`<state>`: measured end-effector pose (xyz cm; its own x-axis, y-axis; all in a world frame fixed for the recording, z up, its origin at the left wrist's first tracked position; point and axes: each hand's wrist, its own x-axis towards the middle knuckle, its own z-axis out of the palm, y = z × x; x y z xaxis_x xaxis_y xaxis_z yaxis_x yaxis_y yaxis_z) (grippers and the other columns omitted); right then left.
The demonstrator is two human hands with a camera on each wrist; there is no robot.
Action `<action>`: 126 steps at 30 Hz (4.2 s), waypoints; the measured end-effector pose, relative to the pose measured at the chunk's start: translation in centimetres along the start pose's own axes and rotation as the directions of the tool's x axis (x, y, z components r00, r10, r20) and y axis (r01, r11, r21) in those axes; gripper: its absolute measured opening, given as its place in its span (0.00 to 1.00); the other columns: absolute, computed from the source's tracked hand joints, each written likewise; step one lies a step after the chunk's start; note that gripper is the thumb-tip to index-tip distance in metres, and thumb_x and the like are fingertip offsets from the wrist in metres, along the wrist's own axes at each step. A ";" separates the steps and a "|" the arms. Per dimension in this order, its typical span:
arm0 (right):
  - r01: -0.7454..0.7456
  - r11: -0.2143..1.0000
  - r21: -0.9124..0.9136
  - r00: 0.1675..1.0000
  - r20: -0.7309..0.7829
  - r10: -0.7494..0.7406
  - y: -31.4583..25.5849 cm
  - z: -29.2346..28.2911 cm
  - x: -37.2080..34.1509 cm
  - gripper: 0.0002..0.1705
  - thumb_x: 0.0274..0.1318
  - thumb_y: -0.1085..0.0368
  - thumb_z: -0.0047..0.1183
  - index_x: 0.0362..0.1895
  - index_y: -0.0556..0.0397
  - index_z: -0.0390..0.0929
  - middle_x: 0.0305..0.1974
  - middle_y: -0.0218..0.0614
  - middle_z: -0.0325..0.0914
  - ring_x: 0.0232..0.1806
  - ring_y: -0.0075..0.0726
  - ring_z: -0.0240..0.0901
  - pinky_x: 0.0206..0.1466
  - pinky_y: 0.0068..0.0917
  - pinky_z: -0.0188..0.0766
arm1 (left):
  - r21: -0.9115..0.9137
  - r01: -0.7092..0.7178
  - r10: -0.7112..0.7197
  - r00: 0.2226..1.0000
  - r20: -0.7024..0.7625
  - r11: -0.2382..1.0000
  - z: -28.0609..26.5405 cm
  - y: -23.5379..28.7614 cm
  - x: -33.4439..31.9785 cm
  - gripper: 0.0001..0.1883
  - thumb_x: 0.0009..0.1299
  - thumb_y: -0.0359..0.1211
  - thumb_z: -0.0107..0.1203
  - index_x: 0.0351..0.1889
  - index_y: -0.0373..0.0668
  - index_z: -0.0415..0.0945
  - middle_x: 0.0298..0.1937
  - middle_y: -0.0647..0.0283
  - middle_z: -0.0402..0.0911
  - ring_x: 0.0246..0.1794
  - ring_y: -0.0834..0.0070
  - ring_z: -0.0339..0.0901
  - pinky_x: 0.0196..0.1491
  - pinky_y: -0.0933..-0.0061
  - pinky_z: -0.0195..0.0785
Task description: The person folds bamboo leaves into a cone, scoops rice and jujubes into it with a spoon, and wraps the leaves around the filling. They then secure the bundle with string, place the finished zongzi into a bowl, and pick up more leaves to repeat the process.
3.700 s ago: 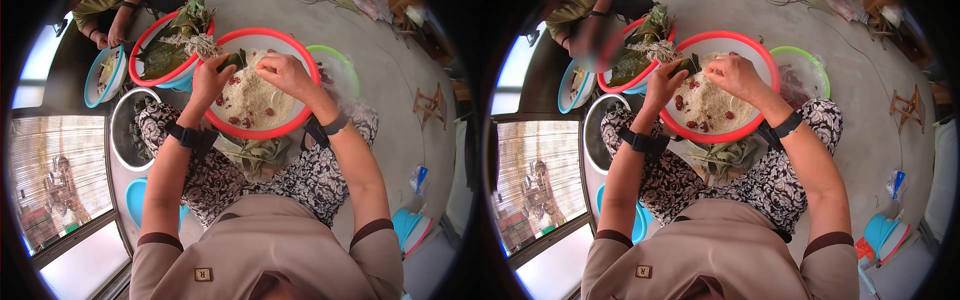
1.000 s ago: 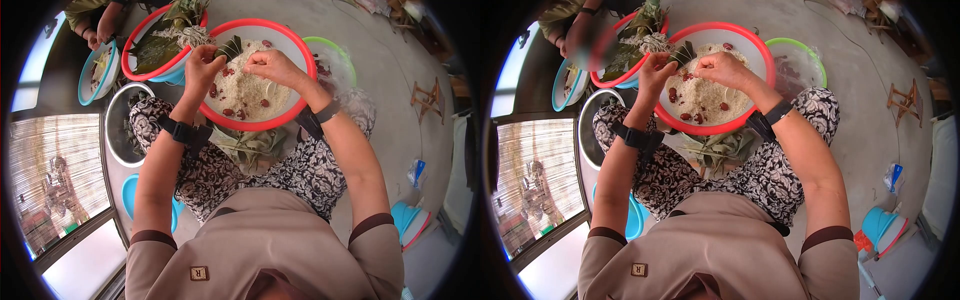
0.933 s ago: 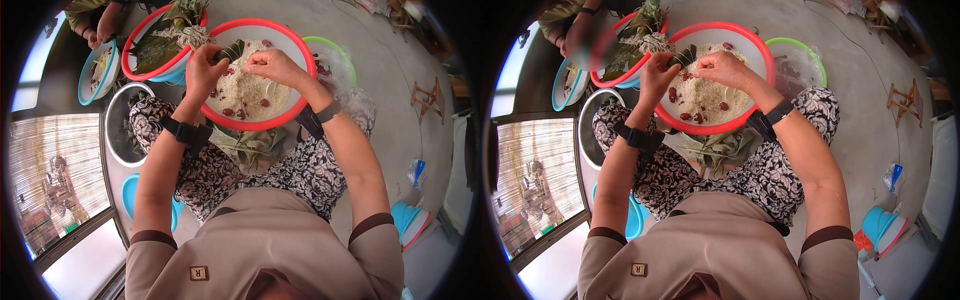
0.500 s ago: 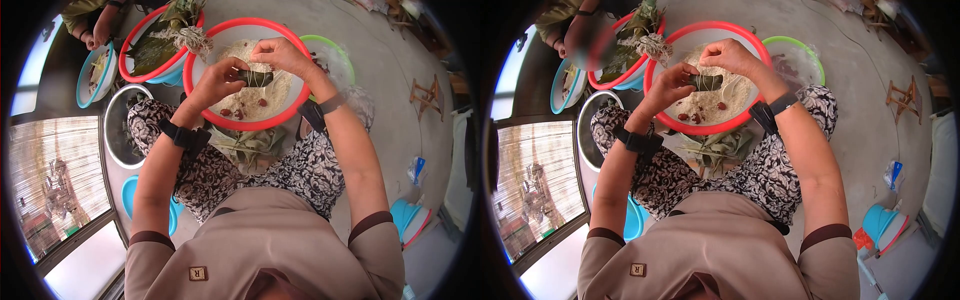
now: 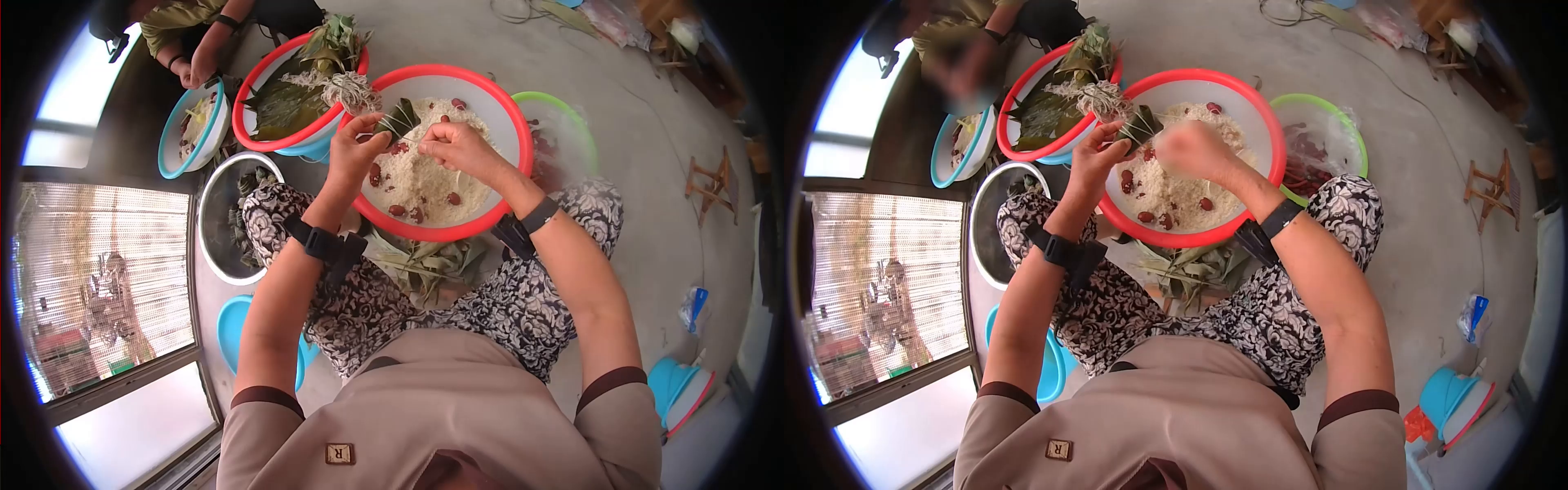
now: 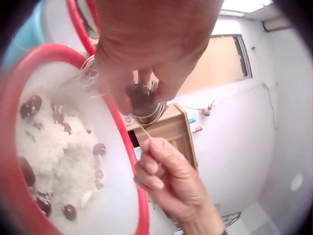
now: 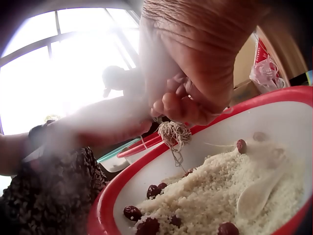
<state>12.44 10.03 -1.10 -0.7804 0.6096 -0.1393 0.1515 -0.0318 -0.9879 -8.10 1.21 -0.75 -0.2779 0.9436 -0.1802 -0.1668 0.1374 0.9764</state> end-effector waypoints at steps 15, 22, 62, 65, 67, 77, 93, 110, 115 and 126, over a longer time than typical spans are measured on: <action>-0.088 0.909 0.406 0.990 0.139 0.033 0.6 3.0 -0.8 0.09 0.61 0.58 0.54 0.34 0.49 0.79 0.34 0.23 0.78 0.29 0.15 0.70 0.30 0.16 0.64 | 0.919 -0.280 0.463 0.877 0.126 0.279 3.0 0.5 -8.8 0.21 0.52 0.28 0.62 0.44 0.40 0.71 0.40 0.53 0.69 0.40 0.52 0.74 0.39 0.56 0.71; -0.143 0.876 0.461 0.975 0.217 0.045 1.7 5.4 -1.1 0.11 0.65 0.56 0.50 0.39 0.48 0.77 0.41 0.27 0.80 0.30 0.18 0.74 0.33 0.17 0.66 | 0.955 -0.193 0.395 0.914 0.091 0.225 3.3 -1.3 -11.3 0.25 0.53 0.29 0.62 0.50 0.37 0.67 0.40 0.52 0.69 0.40 0.53 0.75 0.37 0.56 0.72; -0.067 0.994 0.092 0.988 0.147 0.053 3.4 7.0 -0.6 0.08 0.52 0.66 0.64 0.33 0.56 0.82 0.28 0.25 0.78 0.29 0.17 0.70 0.34 0.21 0.68 | 0.405 -0.015 -0.016 0.997 0.073 0.914 -0.9 0.8 -7.2 0.13 0.68 0.31 0.56 0.46 0.33 0.78 0.34 0.68 0.82 0.30 0.82 0.78 0.32 0.82 0.70; -0.025 0.990 0.138 0.989 0.148 0.005 4.1 6.9 -0.1 0.07 0.54 0.66 0.62 0.32 0.57 0.80 0.27 0.25 0.77 0.28 0.16 0.69 0.31 0.20 0.66 | 0.503 -0.128 0.099 0.992 0.083 0.855 -1.6 -2.0 -7.7 0.12 0.64 0.27 0.60 0.45 0.33 0.80 0.33 0.65 0.83 0.31 0.80 0.80 0.34 0.79 0.73; -0.053 0.986 0.156 0.990 0.137 0.032 4.1 7.0 0.0 0.05 0.54 0.67 0.61 0.31 0.56 0.80 0.27 0.25 0.77 0.28 0.16 0.69 0.31 0.19 0.65 | 0.636 -0.153 0.192 0.981 0.008 0.756 -0.2 -0.9 -8.6 0.09 0.62 0.26 0.61 0.40 0.34 0.81 0.28 0.63 0.83 0.29 0.79 0.80 0.32 0.76 0.73; -0.091 0.967 0.239 0.986 0.156 0.054 2.0 6.9 -0.6 0.03 0.53 0.75 0.57 0.31 0.55 0.76 0.26 0.29 0.77 0.26 0.20 0.71 0.30 0.20 0.67 | 0.585 -0.107 0.187 0.979 -0.077 0.804 0.2 -1.2 -8.4 0.04 0.69 0.28 0.53 0.35 0.36 0.72 0.24 0.60 0.80 0.24 0.76 0.80 0.27 0.73 0.72; -0.179 0.926 0.333 0.974 0.194 0.118 3.7 6.2 0.1 0.05 0.55 0.73 0.57 0.33 0.53 0.74 0.29 0.30 0.78 0.27 0.20 0.72 0.28 0.19 0.68 | 0.466 -0.061 0.036 0.997 0.064 0.883 -0.6 -1.7 -8.8 0.03 0.71 0.30 0.53 0.38 0.42 0.73 0.27 0.66 0.78 0.29 0.81 0.77 0.30 0.79 0.70; -0.232 0.925 0.301 0.951 0.270 0.150 3.8 5.1 0.1 0.07 0.54 0.67 0.61 0.32 0.51 0.74 0.28 0.28 0.76 0.25 0.21 0.71 0.29 0.19 0.65 | 0.638 -0.414 0.312 0.910 0.273 0.649 -0.5 -2.7 -8.4 0.05 0.63 0.28 0.60 0.35 0.42 0.76 0.37 0.60 0.74 0.40 0.62 0.76 0.41 0.67 0.69; -0.202 0.918 0.343 0.960 0.256 0.115 3.1 5.6 -0.2 0.06 0.53 0.73 0.59 0.31 0.52 0.73 0.27 0.26 0.74 0.27 0.19 0.71 0.29 0.18 0.65 | 0.672 -0.403 0.293 0.915 0.277 0.621 -0.3 -2.0 -8.6 0.05 0.64 0.29 0.60 0.36 0.42 0.76 0.36 0.60 0.76 0.38 0.64 0.78 0.40 0.68 0.70; 0.107 0.971 0.213 0.985 0.109 -0.133 4.1 7.3 -0.3 0.05 0.52 0.76 0.54 0.29 0.55 0.72 0.26 0.26 0.74 0.26 0.19 0.69 0.30 0.20 0.67 | 0.664 -0.194 0.257 0.967 0.004 0.722 -1.1 -4.4 -7.5 0.09 0.65 0.28 0.57 0.42 0.38 0.77 0.33 0.58 0.80 0.33 0.68 0.81 0.38 0.70 0.72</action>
<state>8.84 3.95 -5.63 -0.8551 0.5183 -0.0135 -0.0656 -0.1339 -0.9888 -6.27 -6.80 -3.84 -0.3078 0.9483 0.0768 0.5617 0.1160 0.8191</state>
